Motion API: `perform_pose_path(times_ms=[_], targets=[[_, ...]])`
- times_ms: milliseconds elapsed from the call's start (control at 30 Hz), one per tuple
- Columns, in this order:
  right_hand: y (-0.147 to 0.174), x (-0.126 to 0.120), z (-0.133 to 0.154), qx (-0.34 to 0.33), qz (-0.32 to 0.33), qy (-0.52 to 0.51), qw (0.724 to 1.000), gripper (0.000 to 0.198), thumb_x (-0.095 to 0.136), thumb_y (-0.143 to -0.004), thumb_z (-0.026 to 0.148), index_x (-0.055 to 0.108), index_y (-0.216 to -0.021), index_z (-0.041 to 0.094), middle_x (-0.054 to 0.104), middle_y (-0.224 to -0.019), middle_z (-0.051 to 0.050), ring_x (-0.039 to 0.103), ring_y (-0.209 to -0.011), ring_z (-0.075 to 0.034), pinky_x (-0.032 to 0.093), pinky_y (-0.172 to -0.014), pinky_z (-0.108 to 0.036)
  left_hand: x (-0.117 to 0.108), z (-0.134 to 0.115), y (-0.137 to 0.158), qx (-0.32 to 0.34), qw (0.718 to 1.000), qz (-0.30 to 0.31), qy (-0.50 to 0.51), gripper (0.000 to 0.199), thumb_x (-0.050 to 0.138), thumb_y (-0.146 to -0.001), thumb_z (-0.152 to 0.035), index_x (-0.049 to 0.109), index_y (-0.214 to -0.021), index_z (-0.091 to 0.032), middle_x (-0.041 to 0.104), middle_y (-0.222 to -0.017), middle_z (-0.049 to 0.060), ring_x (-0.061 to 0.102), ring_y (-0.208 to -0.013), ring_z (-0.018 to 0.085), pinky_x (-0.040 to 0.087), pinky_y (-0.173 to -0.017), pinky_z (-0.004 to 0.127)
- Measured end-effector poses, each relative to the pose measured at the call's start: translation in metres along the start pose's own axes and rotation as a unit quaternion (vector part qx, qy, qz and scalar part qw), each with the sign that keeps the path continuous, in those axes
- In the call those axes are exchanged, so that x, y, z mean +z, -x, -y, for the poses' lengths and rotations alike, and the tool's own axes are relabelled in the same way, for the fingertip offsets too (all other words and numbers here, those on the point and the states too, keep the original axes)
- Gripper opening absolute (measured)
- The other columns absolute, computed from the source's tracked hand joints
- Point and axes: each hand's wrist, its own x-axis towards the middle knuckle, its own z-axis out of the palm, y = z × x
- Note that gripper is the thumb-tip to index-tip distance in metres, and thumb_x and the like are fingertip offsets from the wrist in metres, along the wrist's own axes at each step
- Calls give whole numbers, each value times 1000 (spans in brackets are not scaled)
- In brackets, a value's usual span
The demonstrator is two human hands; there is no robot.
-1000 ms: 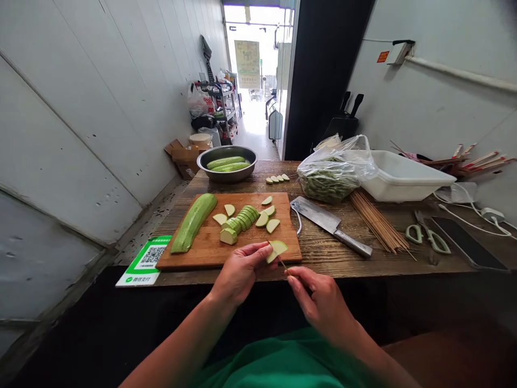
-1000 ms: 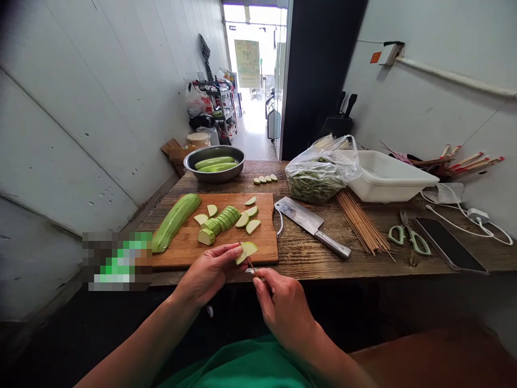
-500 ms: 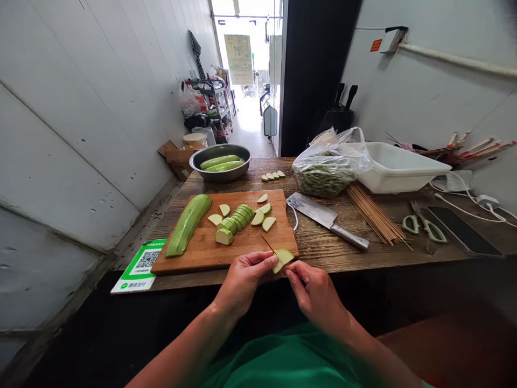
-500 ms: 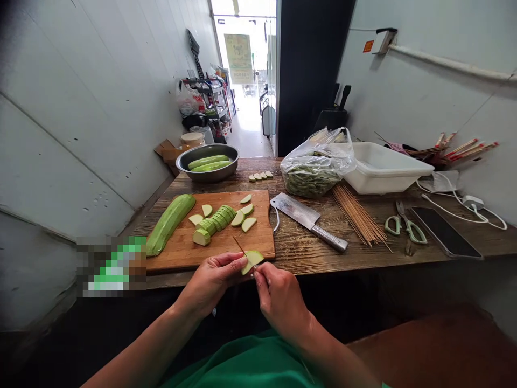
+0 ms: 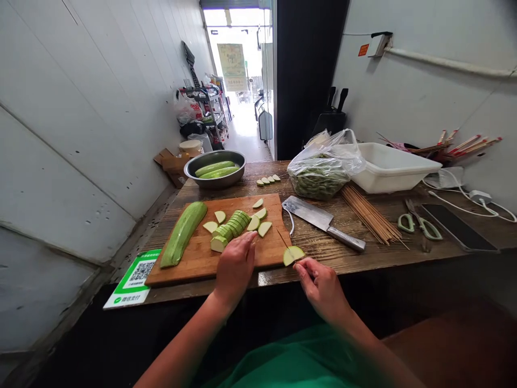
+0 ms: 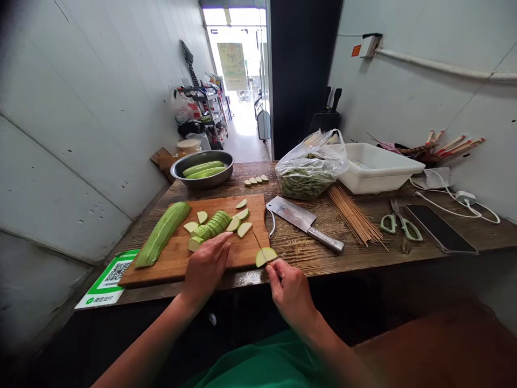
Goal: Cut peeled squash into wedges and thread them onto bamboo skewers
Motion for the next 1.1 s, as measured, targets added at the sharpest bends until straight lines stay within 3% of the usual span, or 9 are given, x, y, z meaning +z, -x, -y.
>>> perform_pose_path(times_ms=[133, 333, 433, 533, 600, 667, 800, 933, 1100], targets=[[-1, -3, -6, 5, 3, 9, 1000, 28, 39, -88, 31, 59, -76, 16, 55, -59, -1, 46, -50, -12, 31, -45, -21, 17, 3, -17, 66, 986, 55, -142, 34, 43, -84, -29, 57, -112, -16, 59, -110, 12, 48, -106, 25, 32, -96, 37], [-3, -6, -11, 3, 0, 16, 1000, 29, 39, -88, 32, 58, -72, 16, 53, -56, 0, 47, -48, -12, 30, -44, -21, 32, -9, -41, 11, 967, 48, -248, 33, 50, -79, -35, 59, -108, -21, 44, -126, 15, 35, -116, 34, 24, -95, 53], [-2, -6, -14, 18, -18, -24, 999, 29, 40, -88, 33, 57, -73, 16, 53, -58, 0, 46, -49, -11, 31, -44, -20, 23, -20, -44, -8, 986, 15, -163, 30, 51, -79, -33, 61, -104, -21, 44, -127, 13, 33, -118, 34, 21, -97, 52], [-5, -3, -10, 27, -58, -78, 995, 27, 42, -87, 34, 56, -73, 16, 53, -57, 1, 47, -49, -10, 33, -44, -19, 12, -38, -36, -93, 993, 31, 67, 30, 50, -80, -37, 64, -99, -18, 57, -109, 10, 45, -108, 28, 29, -96, 41], [-9, 3, -2, 15, -70, -105, 992, 26, 43, -87, 33, 55, -73, 16, 54, -58, 1, 49, -51, -11, 37, -47, -19, 10, -51, -26, -188, 935, 133, 271, 32, 56, -76, -41, 66, -92, -15, 63, -92, 9, 54, -93, 24, 39, -86, 35], [-14, 9, 8, -9, -72, -126, 989, 25, 43, -87, 32, 55, -72, 16, 56, -61, 0, 53, -55, -11, 40, -52, -20, 12, -61, -15, -270, 838, 192, 434, 31, 60, -73, -40, 65, -88, -13, 64, -81, 7, 58, -78, 20, 44, -74, 31], [-17, 23, 21, -39, -60, -164, 984, 24, 41, -87, 30, 58, -78, 16, 58, -63, -1, 56, -60, -13, 44, -57, -22, 16, -68, -2, -351, 717, 132, 588, 25, 67, -69, -33, 63, -84, -14, 64, -73, 4, 57, -61, 13, 45, -57, 23], [-6, 31, 22, -30, -43, -187, 981, 23, 41, -88, 30, 59, -90, 16, 52, -55, 2, 53, -52, -12, 42, -48, -20, 12, -68, 0, -358, 680, 86, 634, 27, 70, -67, -27, 63, -90, -14, 65, -81, 5, 59, -66, 13, 46, -56, 21], [8, 32, 25, -35, -36, -173, 984, 23, 40, -88, 28, 59, -80, 16, 59, -63, -1, 55, -55, -12, 43, -51, -20, 7, -70, 1, -360, 679, 12, 640, 30, 71, -65, -27, 62, -91, -15, 66, -83, 5, 63, -77, 17, 50, -68, 26]])
